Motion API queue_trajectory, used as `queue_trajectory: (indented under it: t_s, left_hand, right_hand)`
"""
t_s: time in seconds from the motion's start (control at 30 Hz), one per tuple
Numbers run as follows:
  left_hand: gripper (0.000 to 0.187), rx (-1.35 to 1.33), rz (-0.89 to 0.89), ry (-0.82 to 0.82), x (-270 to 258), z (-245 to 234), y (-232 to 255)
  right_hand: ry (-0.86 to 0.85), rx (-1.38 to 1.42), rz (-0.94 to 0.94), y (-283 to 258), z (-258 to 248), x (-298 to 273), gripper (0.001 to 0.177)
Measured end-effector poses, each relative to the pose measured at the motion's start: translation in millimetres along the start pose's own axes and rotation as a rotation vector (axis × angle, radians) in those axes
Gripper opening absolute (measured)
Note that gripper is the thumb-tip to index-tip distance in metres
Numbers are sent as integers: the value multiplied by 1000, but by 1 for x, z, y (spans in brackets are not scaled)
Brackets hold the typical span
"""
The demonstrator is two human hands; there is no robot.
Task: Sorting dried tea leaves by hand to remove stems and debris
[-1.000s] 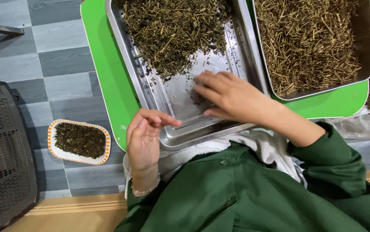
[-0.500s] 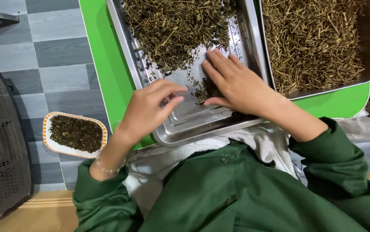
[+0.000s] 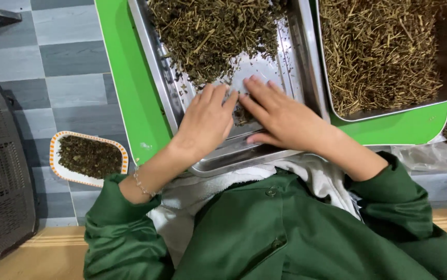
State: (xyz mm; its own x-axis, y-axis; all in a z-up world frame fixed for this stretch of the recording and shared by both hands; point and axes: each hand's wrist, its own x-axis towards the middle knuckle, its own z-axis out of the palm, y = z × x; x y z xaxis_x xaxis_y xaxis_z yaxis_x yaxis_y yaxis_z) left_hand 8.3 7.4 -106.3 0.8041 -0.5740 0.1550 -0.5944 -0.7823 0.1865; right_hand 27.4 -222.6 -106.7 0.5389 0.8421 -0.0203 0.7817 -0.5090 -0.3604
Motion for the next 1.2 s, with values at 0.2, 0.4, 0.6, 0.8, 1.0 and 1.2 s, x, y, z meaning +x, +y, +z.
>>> queue_trajectory:
  t_s: [0.2,0.4,0.6,0.8,1.0,1.2]
  left_hand:
    - [33,-161,-111,24,-7,11,-12]
    - [33,-273,-184,-122,4,2,-7]
    - [24,-649,-210,13,4,-1,-21]
    - [20,-882,-264,179,-7,-17,-18]
    - [15,-1378,-504,279,-24,-22,-7]
    - [21,-2268,-663,523,-49,13,5]
  right_hand:
    - [96,123,40,-2,-22,0,74]
    - [191,180,44,0,-20,-1,40]
    - [363,125,151,13,2,-9,16]
    - [362,-23,-44,8,6,-1,10]
    - [343,-144,-145,1,27,15,19]
    - [275,-197,-159,0,33,16,24]
